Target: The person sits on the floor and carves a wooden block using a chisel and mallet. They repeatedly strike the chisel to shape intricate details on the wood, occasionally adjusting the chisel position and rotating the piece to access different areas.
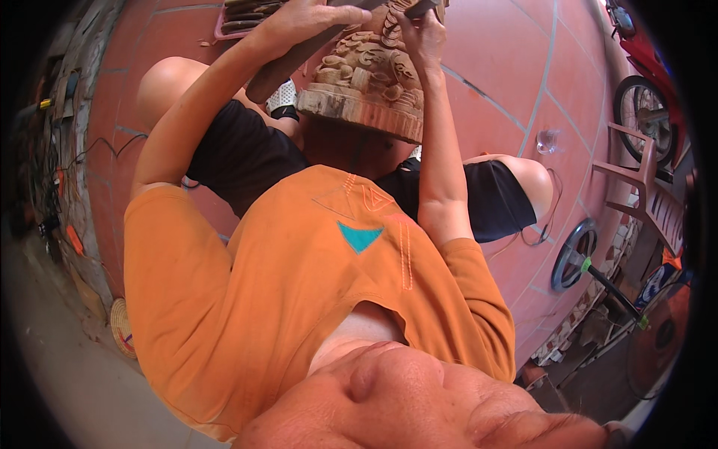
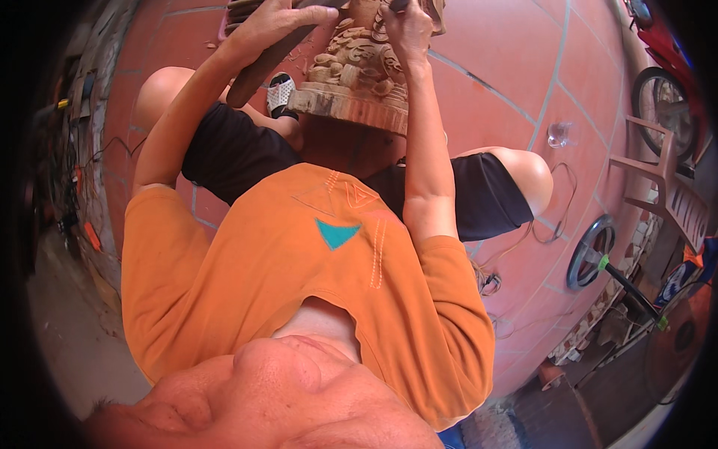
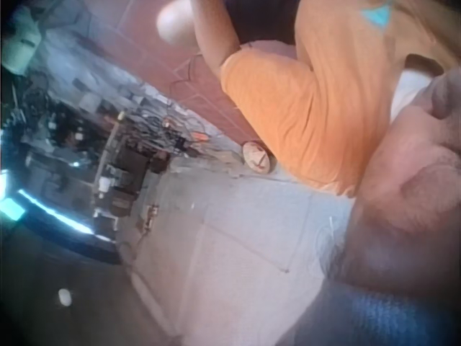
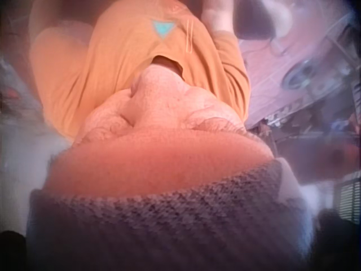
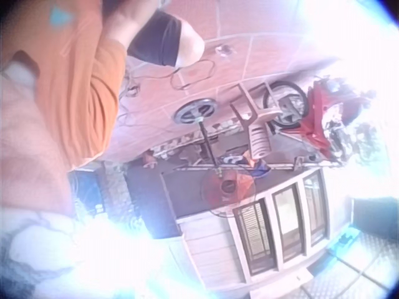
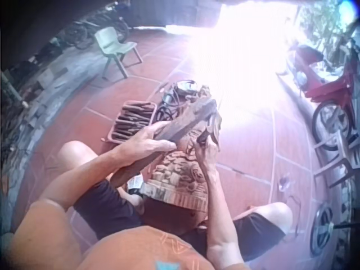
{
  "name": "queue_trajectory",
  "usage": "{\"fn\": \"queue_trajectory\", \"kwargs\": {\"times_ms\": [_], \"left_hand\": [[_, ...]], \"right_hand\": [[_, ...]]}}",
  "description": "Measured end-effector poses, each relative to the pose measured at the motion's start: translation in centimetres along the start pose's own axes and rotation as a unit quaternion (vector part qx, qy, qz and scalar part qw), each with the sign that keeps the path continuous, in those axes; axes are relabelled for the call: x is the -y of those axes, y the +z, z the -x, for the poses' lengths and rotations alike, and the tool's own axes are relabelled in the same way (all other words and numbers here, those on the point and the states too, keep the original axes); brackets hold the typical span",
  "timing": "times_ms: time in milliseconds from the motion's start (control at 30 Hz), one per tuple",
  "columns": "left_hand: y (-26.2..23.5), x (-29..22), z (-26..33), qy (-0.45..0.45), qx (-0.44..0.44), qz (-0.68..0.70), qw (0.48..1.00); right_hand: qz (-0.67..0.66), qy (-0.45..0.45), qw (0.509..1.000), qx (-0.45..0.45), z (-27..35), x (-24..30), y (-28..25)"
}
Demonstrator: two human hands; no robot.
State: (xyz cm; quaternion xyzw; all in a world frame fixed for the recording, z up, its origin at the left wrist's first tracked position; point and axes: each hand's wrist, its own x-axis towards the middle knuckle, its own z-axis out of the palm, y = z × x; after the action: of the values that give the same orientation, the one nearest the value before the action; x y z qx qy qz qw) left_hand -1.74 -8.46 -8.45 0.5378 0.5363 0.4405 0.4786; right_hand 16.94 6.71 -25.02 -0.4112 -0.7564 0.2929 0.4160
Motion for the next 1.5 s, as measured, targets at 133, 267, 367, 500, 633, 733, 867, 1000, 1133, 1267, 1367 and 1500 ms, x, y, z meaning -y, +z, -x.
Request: {"fn": "queue_trajectory", "kwargs": {"times_ms": [133,267,367,500,633,733,867,1000,1133,1267,1367,1500], "left_hand": [[-0.7,-2.2,0.2,-0.031,-0.086,0.062,0.994],[-2.0,-2.4,-0.5,-0.053,-0.131,0.226,0.964],[-2.4,-5.7,1.3,-0.143,-0.203,0.348,0.904],[-6.3,-4.2,1.1,-0.09,-0.084,0.482,0.867],[-7.5,-5.3,1.7,-0.052,-0.096,0.512,0.852],[-7.9,-5.2,1.7,-0.049,-0.107,0.527,0.842],[-8.7,-4.9,1.4,-0.046,-0.117,0.537,0.834],[-8.5,-5.0,1.7,-0.047,-0.127,0.545,0.827],[-8.0,-4.8,1.6,-0.047,-0.13,0.554,0.821],[-7.6,-4.5,1.2,-0.046,-0.141,0.555,0.818],[-7.4,-4.4,1.1,-0.047,-0.135,0.544,0.827],[-7.7,-3.6,0.6,-0.049,-0.136,0.522,0.84]], "right_hand": [[0.068,-0.013,0.998,-0.011,-0.4,-2.1,-2.1],[0.004,0.07,0.998,-0.004,0.4,-2.0,-4.2],[-0.14,0.142,0.98,0.007,0.1,-1.1,-3.6],[-0.263,0.175,0.949,-0.017,0.2,-2.0,-3.4],[-0.297,0.201,0.933,-0.017,0.1,-2.6,-3.1],[-0.311,0.215,0.926,-0.006,0.2,-3.4,-2.6],[-0.29,0.215,0.933,0.006,0.3,-4.1,-2.3],[-0.266,0.24,0.933,0.011,0.2,-3.0,-2.7],[-0.294,0.242,0.925,0.009,0.1,-2.8,-2.8],[-0.267,0.259,0.928,0.013,0.2,-3.3,-3.3],[-0.258,0.26,0.93,0.02,0.4,-4.1,-3.3],[-0.267,0.26,0.928,0.019,0.7,-4.2,-3.6]]}}
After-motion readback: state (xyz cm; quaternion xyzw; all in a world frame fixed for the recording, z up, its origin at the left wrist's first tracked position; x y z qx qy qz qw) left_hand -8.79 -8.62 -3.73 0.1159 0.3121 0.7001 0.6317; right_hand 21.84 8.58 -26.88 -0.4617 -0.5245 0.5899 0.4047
